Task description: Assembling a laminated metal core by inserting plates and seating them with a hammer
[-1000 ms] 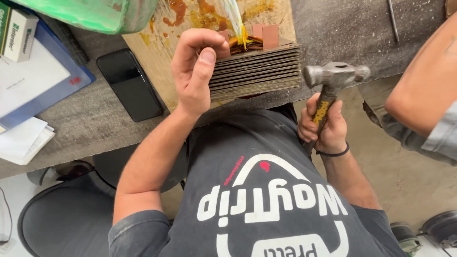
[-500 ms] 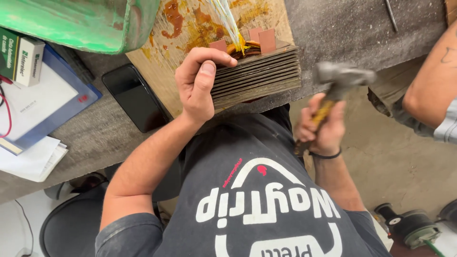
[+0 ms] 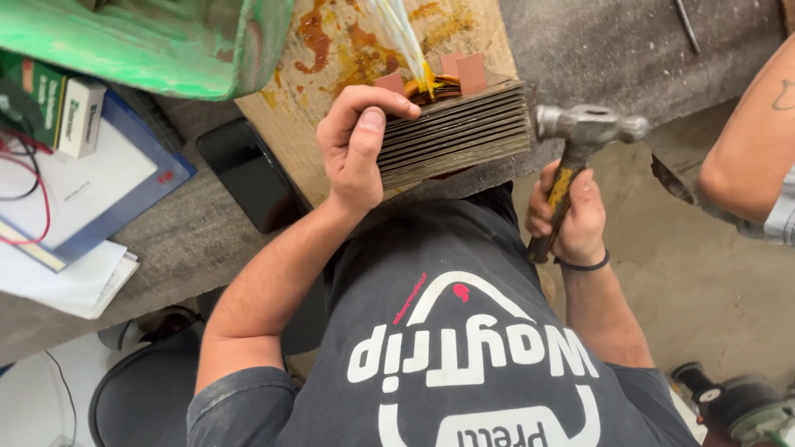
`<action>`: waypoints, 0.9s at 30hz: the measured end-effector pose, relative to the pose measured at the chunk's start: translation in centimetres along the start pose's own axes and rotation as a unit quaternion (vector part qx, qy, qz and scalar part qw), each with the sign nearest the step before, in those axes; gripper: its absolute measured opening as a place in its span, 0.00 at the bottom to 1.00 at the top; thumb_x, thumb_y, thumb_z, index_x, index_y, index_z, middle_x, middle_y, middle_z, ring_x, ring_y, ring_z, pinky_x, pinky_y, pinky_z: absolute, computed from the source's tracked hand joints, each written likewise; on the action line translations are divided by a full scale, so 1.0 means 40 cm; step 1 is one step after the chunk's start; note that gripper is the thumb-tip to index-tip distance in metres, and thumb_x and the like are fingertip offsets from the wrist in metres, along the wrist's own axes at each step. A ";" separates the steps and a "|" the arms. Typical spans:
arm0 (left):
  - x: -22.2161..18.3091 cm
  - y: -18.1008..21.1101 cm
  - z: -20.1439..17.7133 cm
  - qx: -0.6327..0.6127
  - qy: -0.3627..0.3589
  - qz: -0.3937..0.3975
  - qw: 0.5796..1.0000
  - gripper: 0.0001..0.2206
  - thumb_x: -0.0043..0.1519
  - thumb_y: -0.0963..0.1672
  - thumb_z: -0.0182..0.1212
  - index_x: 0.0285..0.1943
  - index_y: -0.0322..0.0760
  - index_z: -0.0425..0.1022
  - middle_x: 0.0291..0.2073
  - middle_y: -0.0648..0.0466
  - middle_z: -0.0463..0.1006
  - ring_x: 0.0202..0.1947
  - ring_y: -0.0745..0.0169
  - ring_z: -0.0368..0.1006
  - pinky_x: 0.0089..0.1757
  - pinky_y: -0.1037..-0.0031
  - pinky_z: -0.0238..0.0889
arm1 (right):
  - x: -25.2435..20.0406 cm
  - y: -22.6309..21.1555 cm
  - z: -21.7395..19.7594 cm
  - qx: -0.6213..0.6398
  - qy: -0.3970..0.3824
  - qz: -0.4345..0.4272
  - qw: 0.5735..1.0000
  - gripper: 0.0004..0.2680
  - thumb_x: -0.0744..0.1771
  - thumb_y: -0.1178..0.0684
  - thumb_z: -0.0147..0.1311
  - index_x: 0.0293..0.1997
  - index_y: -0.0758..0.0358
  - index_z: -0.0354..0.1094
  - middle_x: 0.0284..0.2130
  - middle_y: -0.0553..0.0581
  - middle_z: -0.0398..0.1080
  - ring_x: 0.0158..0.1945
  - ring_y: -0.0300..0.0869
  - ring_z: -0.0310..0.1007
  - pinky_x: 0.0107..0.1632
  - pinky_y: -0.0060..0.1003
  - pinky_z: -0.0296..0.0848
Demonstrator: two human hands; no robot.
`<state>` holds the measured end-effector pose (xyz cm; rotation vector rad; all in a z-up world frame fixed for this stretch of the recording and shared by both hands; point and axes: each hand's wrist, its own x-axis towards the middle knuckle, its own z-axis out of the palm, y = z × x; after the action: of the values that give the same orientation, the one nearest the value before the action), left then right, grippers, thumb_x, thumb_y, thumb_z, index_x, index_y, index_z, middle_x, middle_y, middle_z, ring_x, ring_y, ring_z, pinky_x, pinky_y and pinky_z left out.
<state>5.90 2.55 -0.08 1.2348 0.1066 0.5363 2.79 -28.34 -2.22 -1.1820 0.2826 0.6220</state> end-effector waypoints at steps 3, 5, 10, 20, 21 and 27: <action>-0.004 0.005 -0.005 0.030 0.000 -0.009 1.000 0.13 0.69 0.44 0.50 0.42 0.29 0.80 0.32 0.48 0.83 0.34 0.63 0.75 0.42 0.74 0.68 | 0.054 -0.035 -0.001 -0.258 0.049 -0.086 0.961 0.13 0.74 0.43 0.42 0.49 0.66 0.59 0.19 0.55 0.59 0.14 0.40 0.60 0.21 0.32 0.65; -0.004 0.021 -0.012 0.073 -0.010 0.003 0.997 0.10 0.68 0.43 0.54 0.44 0.31 0.81 0.34 0.49 0.83 0.36 0.60 0.77 0.43 0.72 0.69 | 0.077 -0.082 -0.002 -0.435 0.067 -0.167 0.882 0.12 0.74 0.45 0.50 0.55 0.66 0.64 0.25 0.63 0.65 0.24 0.52 0.68 0.28 0.42 0.68; -0.019 0.091 -0.024 0.259 -0.021 0.085 0.962 0.11 0.66 0.43 0.64 0.56 0.37 0.77 0.49 0.52 0.80 0.52 0.49 0.76 0.54 0.62 0.67 | 0.158 -0.132 -0.008 -0.708 0.097 -0.305 0.629 0.15 0.71 0.43 0.65 0.62 0.54 0.72 0.41 0.56 0.75 0.43 0.54 0.79 0.45 0.46 0.75; -0.161 0.022 0.026 0.210 0.019 -0.050 0.976 0.33 0.73 0.48 0.55 0.84 0.40 0.43 0.81 0.50 0.49 0.83 0.56 0.43 0.78 0.59 0.38 | 0.221 -0.222 0.126 -0.485 -0.086 -0.342 0.800 0.19 0.73 0.42 0.49 0.62 0.71 0.64 0.57 0.67 0.67 0.60 0.54 0.66 0.62 0.48 0.64; -0.158 0.013 0.036 0.191 0.049 -0.028 0.980 0.32 0.74 0.47 0.54 0.85 0.41 0.44 0.81 0.53 0.50 0.81 0.59 0.41 0.75 0.62 0.35 | 0.228 -0.218 0.142 -0.362 -0.143 -0.310 0.867 0.26 0.71 0.34 0.43 0.70 0.69 0.57 0.66 0.65 0.59 0.69 0.50 0.59 0.68 0.46 0.62; -0.166 -0.005 0.029 0.154 0.051 -0.018 0.987 0.35 0.70 0.46 0.58 0.83 0.33 0.44 0.80 0.46 0.52 0.81 0.56 0.43 0.76 0.62 0.35 | 0.267 -0.103 0.179 -0.259 -0.235 -0.244 0.904 0.29 0.70 0.42 0.50 0.77 0.68 0.41 0.70 0.65 0.53 0.72 0.47 0.50 0.73 0.48 0.50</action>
<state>0.59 -1.44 -1.26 1.5027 0.3074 0.5654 12.96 -19.46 -1.90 -1.4918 -0.6152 0.5273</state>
